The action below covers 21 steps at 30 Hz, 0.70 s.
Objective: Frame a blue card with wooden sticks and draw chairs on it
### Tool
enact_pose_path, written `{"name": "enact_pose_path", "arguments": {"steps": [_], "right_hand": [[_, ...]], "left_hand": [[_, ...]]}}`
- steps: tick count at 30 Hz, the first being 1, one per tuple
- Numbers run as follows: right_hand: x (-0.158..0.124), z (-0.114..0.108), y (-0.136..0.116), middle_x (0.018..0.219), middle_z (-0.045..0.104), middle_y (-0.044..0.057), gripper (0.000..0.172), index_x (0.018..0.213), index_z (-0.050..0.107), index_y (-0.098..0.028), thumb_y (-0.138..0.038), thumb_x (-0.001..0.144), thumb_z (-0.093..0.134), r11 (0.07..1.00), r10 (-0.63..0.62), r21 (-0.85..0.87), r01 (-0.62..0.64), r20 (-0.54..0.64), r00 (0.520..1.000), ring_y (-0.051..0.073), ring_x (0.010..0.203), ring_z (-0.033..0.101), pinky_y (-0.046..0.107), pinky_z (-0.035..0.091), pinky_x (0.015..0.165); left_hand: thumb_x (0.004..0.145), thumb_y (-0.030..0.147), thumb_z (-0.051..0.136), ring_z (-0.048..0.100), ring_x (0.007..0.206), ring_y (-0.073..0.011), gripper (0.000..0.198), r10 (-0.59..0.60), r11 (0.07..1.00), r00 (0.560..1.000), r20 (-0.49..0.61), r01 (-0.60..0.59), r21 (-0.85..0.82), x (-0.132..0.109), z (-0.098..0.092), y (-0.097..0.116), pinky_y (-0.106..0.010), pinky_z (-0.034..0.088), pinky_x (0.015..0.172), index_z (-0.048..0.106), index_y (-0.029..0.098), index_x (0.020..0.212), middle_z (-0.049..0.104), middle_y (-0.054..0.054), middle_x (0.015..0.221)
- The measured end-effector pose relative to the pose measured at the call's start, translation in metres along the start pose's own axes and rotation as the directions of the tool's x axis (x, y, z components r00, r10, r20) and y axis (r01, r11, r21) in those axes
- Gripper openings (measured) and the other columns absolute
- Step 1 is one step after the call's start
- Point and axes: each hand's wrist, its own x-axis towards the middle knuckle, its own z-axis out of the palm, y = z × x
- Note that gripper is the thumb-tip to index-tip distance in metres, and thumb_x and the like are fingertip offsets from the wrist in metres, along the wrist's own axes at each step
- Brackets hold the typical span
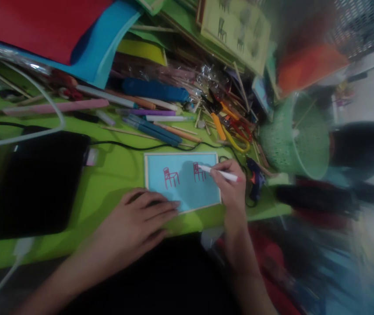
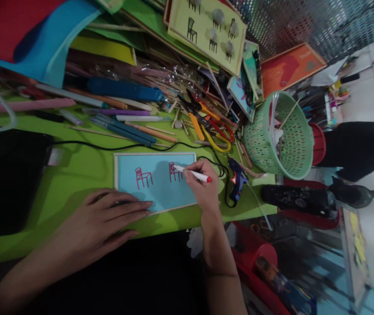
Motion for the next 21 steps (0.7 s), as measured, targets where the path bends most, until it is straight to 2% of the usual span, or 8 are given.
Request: {"name": "enact_pose_path", "arguments": {"steps": [14, 17, 21], "right_hand": [[-0.001, -0.002, 0.006, 0.073, 0.066, -0.003, 0.012, 0.079, 0.067, -0.025, -0.03, 0.081, 0.078, 0.998, -0.003, 0.058, 0.002, 0.008, 1.0, 0.015, 0.065, 0.058, 0.028, 0.046, 0.059], [-0.001, -0.003, 0.011, 0.075, 0.067, -0.003, 0.012, 0.082, 0.068, -0.025, -0.032, 0.083, 0.078, 0.997, -0.027, 0.075, 0.029, -0.029, 0.999, 0.015, 0.067, 0.059, 0.028, 0.046, 0.06], [0.0, -0.003, 0.014, 0.077, 0.067, -0.003, 0.012, 0.085, 0.069, -0.024, -0.032, 0.085, 0.078, 0.986, -0.094, 0.12, 0.112, -0.144, 0.985, 0.014, 0.067, 0.06, 0.027, 0.047, 0.06]], "left_hand": [[0.103, 0.034, 0.062, 0.067, 0.116, -0.024, 0.032, -0.002, 1.0, 1.0, -0.003, 0.002, 0.025, 0.0, 0.0, 0.001, -0.043, 0.04, 0.102, 0.068, 0.03, 0.134, 0.079, 0.005, 0.133], [0.103, 0.033, 0.062, 0.066, 0.115, -0.0239, 0.031, 0.013, 0.999, 1.0, -0.02, -0.013, 0.035, 0.002, 0.0, 0.0, -0.043, 0.04, 0.102, 0.069, 0.029, 0.133, 0.079, 0.005, 0.133], [0.107, 0.034, 0.056, 0.068, 0.113, -0.0228, 0.029, 0.01, 0.999, 0.999, -0.033, -0.009, 0.043, 0.003, 0.0, 0.0, -0.042, 0.042, 0.1, 0.07, 0.03, 0.131, 0.08, 0.006, 0.131]]}}
